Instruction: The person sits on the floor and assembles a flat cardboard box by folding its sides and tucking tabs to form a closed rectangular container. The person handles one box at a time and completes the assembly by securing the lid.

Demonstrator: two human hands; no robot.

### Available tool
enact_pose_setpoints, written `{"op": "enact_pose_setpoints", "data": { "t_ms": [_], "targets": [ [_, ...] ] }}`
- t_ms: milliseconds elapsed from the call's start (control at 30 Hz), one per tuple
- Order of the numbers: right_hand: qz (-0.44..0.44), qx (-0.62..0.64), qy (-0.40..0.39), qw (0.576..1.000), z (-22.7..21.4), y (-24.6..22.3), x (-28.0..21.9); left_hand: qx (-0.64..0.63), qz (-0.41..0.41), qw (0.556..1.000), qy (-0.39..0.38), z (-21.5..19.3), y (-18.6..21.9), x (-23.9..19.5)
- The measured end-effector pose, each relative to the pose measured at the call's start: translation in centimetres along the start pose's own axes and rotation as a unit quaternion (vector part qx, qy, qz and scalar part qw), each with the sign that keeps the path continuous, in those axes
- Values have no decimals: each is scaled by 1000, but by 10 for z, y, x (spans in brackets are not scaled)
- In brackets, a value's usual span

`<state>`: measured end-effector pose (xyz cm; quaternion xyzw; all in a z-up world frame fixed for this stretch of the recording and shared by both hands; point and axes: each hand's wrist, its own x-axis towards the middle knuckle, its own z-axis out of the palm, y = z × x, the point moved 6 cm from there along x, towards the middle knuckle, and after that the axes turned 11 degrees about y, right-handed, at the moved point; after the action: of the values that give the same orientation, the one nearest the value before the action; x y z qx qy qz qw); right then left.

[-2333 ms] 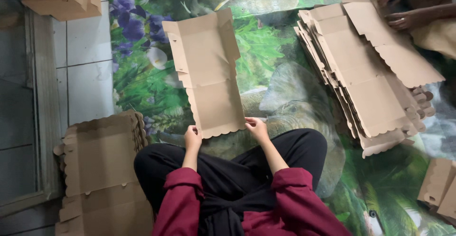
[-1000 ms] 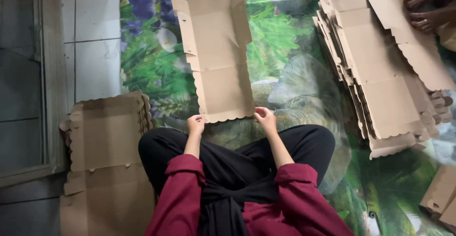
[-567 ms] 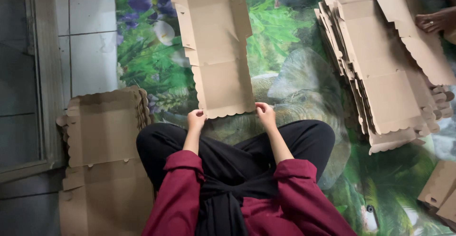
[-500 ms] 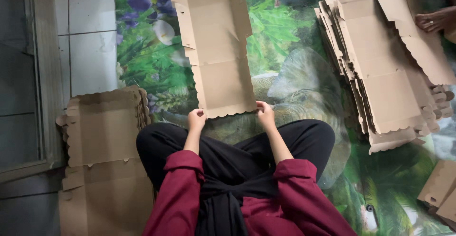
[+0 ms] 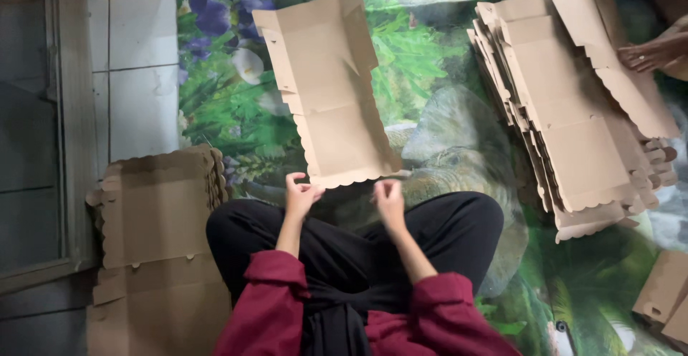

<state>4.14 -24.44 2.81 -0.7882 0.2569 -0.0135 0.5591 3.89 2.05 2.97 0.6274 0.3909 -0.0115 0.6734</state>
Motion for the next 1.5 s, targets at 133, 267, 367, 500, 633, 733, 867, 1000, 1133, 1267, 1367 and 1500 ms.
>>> {"op": "enact_pose_setpoints", "data": {
  "t_ms": [133,267,367,500,633,733,867,1000,1133,1267,1367,1500],
  "targets": [
    [184,179,-158,954,38,-5,-40,-20,-1,1000,-17,19,-17,-26],
    [242,260,-81,931,42,-18,-26,31,42,998,-37,44,-57,-40],
    [204,223,-34,953,18,-82,-28,51,62,995,-52,42,-42,-54],
    [173,190,-47,965,-2,-89,-1,23,65,997,-27,10,-26,-29],
    [192,260,-117,939,-31,-89,23,-45,32,998,10,-18,15,-15],
    [201,262,-146,933,-50,-79,46,-165,-27,986,-5,-32,65,-32],
    [192,228,-138,945,-82,-56,82,-147,-50,987,-28,-33,77,-22],
    [212,219,-159,939,-97,2,118,-112,-47,990,-75,-9,87,-17],
    [228,158,-185,943,-109,-18,91,-35,-53,992,-105,21,45,14],
    [239,106,-230,937,-116,-37,81,-92,-105,987,-84,32,23,33],
    [246,91,-244,934,-122,-54,76,-142,-127,981,-42,26,-1,62],
    [187,187,-215,940,-118,-22,117,-192,-139,971,10,21,-20,96]
  ]
}}
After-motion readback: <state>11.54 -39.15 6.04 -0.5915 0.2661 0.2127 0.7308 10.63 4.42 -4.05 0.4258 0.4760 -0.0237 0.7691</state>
